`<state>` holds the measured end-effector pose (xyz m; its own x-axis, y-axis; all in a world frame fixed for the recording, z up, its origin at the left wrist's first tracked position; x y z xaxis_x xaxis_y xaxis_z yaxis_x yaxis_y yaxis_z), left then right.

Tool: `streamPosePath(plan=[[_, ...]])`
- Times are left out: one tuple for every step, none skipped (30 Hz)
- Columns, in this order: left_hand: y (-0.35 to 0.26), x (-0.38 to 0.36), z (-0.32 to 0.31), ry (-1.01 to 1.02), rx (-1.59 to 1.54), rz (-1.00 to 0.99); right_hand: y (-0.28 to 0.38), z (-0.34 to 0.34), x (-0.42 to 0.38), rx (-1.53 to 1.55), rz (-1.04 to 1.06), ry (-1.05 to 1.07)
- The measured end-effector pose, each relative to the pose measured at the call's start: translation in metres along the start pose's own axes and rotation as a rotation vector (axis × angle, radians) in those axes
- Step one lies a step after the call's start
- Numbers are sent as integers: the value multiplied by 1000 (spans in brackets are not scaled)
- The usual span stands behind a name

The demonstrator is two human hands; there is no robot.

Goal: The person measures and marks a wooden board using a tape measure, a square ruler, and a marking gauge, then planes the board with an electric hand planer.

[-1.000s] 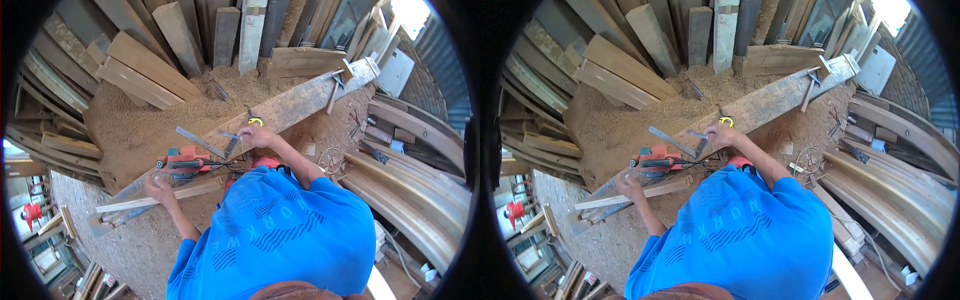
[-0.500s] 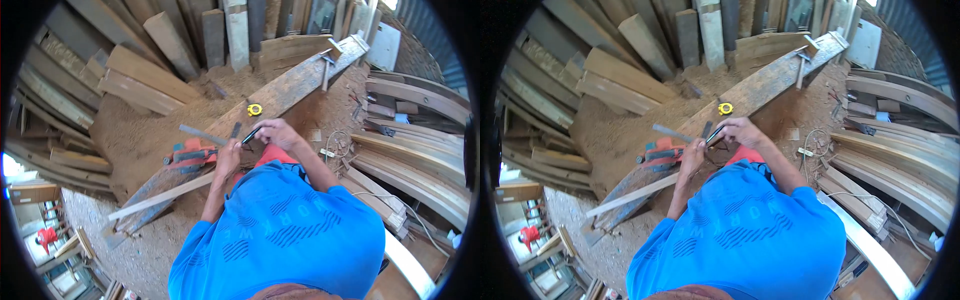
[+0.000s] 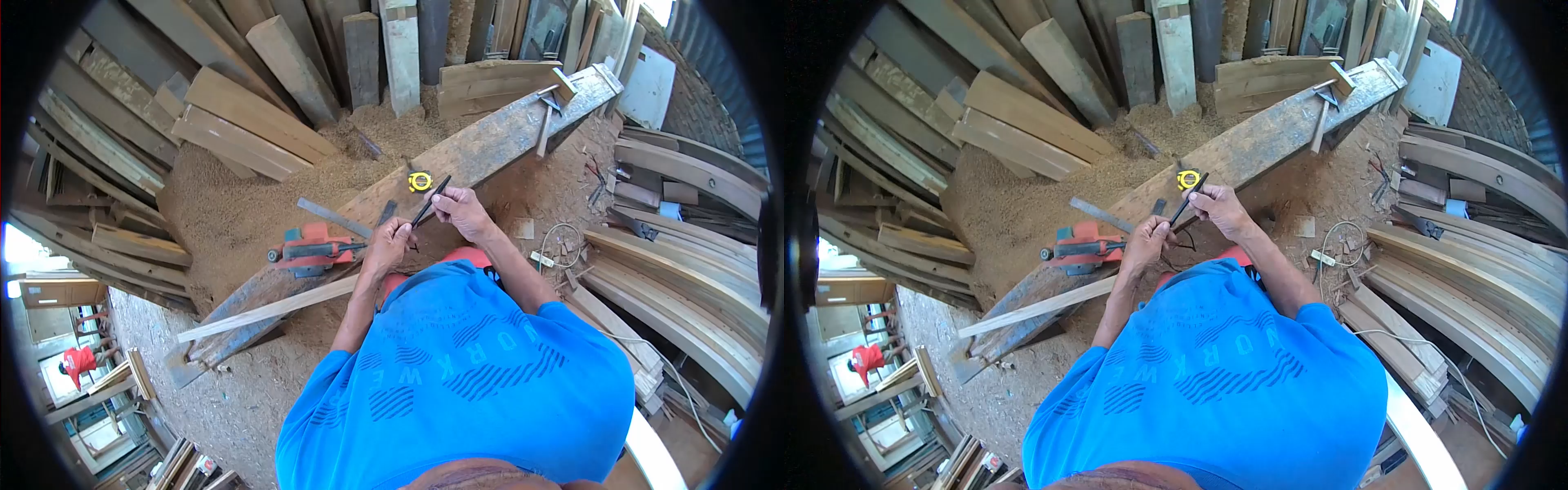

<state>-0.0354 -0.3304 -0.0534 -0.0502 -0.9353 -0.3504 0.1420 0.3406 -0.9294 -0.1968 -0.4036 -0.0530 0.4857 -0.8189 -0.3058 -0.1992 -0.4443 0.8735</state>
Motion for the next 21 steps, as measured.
streamPosePath(plan=[[2,9,-7,9,4,-9,6,10,0,-22,13,-11],[1,16,-15,20,12,-16,9,19,-2,-27,11,-7],[0,25,-24,44,19,5,12,27,-3,-30,14,-3],[-1,35,-36,70,28,27,15,35,-4,-31,18,-2],[-2,44,-49,99,37,51,15,44,-4,-41,3,-1],[-6,56,-61,103,42,22,21,56,-5,-50,43,-37],[-10,67,-74,107,45,-2,26,67,-7,-58,78,-74],[-19,76,-86,110,49,-29,34,77,-9,-67,115,-111],[-32,85,-92,52,62,-92,41,88,-9,-138,113,-115],[-41,98,-98,43,37,-100,48,101,-9,-211,112,-120],[-55,109,-104,32,10,-103,54,112,-10,-284,105,-124],[-66,121,-110,17,-19,-104,59,120,-11,-357,93,-124],[-74,135,-115,-6,-30,-106,66,125,-12,-440,111,-115],[-82,148,-124,43,-83,-76,75,129,-13,-523,127,-105],[-91,159,-133,90,-137,-45,83,131,-15,-607,142,-92],[-96,170,-141,136,-193,-13,89,136,-16,-639,122,-99],[-98,182,-147,184,-186,-22,93,140,-18,-673,102,-106],[-98,189,-151,207,-196,-36,96,144,-18,-707,82,-113],[-99,196,-155,232,-207,-50,99,148,-18,-711,96,-120],[-100,200,-161,261,-219,-65,102,153,-20,-718,110,-131],[-99,202,-162,240,-155,-67,104,159,-23,-726,121,-148]])
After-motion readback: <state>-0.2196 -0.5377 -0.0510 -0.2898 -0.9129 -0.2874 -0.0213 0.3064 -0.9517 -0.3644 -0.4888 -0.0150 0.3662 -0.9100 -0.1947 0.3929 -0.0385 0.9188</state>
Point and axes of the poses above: each hand's wrist, its own x-axis towards the middle knuckle, its own z-axis out of the back of the hand, y = z × x, the point moved 8 cm from there along x, towards the middle knuckle, and after that the axes turned 2 degrees about x, right-handed, at the moved point
